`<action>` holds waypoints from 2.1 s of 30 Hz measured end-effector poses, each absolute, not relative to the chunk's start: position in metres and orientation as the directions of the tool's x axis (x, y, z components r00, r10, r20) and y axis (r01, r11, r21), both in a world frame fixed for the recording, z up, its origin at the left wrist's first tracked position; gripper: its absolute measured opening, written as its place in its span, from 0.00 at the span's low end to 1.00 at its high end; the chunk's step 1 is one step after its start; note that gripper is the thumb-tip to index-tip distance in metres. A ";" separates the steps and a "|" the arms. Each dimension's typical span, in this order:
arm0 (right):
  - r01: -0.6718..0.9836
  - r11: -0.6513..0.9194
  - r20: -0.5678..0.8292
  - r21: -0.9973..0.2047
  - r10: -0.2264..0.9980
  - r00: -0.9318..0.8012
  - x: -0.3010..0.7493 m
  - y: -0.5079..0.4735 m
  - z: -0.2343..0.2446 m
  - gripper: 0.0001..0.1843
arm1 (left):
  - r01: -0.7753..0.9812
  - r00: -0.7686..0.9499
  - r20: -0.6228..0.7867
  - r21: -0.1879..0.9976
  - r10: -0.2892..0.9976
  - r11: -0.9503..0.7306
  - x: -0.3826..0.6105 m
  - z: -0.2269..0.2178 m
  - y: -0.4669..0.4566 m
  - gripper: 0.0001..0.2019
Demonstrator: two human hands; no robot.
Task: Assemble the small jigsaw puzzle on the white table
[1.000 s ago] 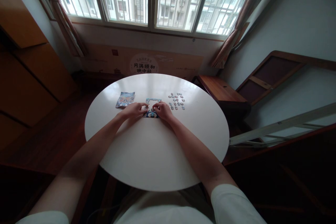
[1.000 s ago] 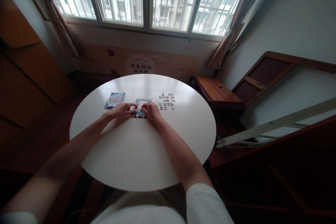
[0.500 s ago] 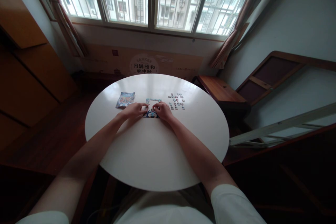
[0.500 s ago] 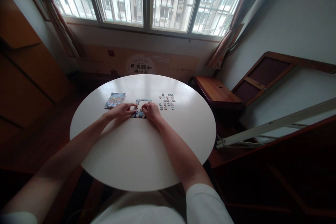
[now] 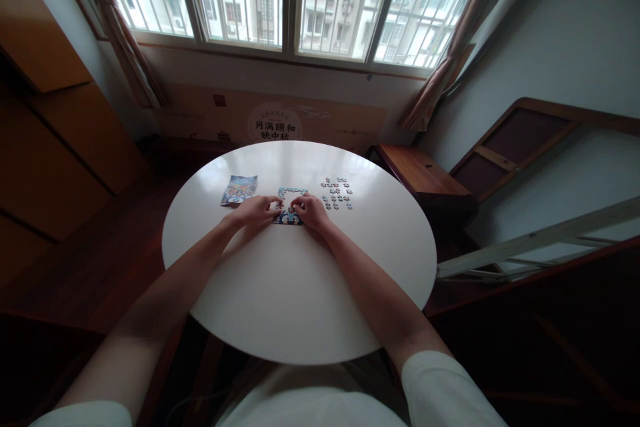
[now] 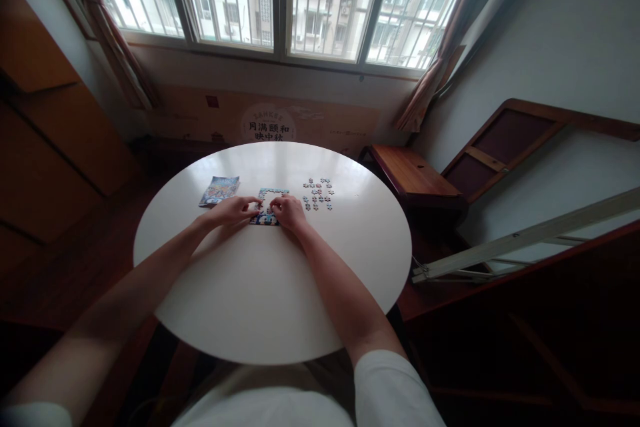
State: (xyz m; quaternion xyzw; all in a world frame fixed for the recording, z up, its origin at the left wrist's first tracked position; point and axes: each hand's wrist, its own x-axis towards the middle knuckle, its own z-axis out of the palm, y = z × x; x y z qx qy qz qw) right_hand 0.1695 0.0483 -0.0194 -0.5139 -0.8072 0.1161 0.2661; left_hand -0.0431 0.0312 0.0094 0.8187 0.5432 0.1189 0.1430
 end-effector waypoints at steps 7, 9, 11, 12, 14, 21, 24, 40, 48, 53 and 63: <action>0.768 0.442 0.311 -0.464 0.893 -0.326 0.169 0.048 -0.020 0.13 | 0.856 0.378 0.033 0.367 0.925 -0.363 -0.043 0.010 0.031 0.26; 0.767 0.443 0.312 -0.465 0.892 -0.326 0.169 0.048 -0.019 0.13 | 0.856 0.380 0.034 0.364 0.924 -0.366 -0.043 0.010 0.031 0.26; 0.766 0.445 0.313 -0.464 0.891 -0.328 0.169 0.047 -0.019 0.13 | 0.859 0.376 0.030 0.362 0.926 -0.361 -0.043 0.010 0.031 0.26; 0.766 0.446 0.314 -0.464 0.891 -0.329 0.169 0.047 -0.018 0.13 | 0.861 0.374 0.027 0.362 0.927 -0.358 -0.043 0.010 0.031 0.26; 0.766 0.446 0.312 -0.462 0.891 -0.330 0.169 0.047 -0.018 0.13 | 0.861 0.372 0.025 0.363 0.928 -0.356 -0.043 0.010 0.030 0.26; 0.774 0.441 0.306 -0.455 0.893 -0.329 0.169 0.045 -0.015 0.13 | 0.859 0.377 0.030 0.362 0.926 -0.362 -0.043 0.011 0.030 0.26; 0.772 0.444 0.310 -0.455 0.892 -0.330 0.169 0.046 -0.016 0.13 | 0.857 0.379 0.033 0.365 0.925 -0.364 -0.042 0.011 0.030 0.26; 0.767 0.443 0.305 -0.464 0.893 -0.332 0.169 0.046 -0.017 0.13 | 0.854 0.386 0.039 0.364 0.922 -0.373 -0.044 0.008 0.032 0.26; 0.767 0.446 0.306 -0.462 0.891 -0.334 0.169 0.048 -0.020 0.13 | 0.848 0.391 0.046 0.371 0.919 -0.379 -0.045 0.006 0.034 0.27; 0.764 0.453 0.312 -0.459 0.888 -0.339 0.170 0.049 -0.020 0.13 | 0.856 0.383 0.031 0.364 0.923 -0.367 -0.043 0.010 0.030 0.26; 0.762 0.457 0.313 -0.459 0.886 -0.343 0.170 0.048 -0.019 0.13 | 0.856 0.383 0.032 0.362 0.923 -0.368 -0.044 0.009 0.032 0.27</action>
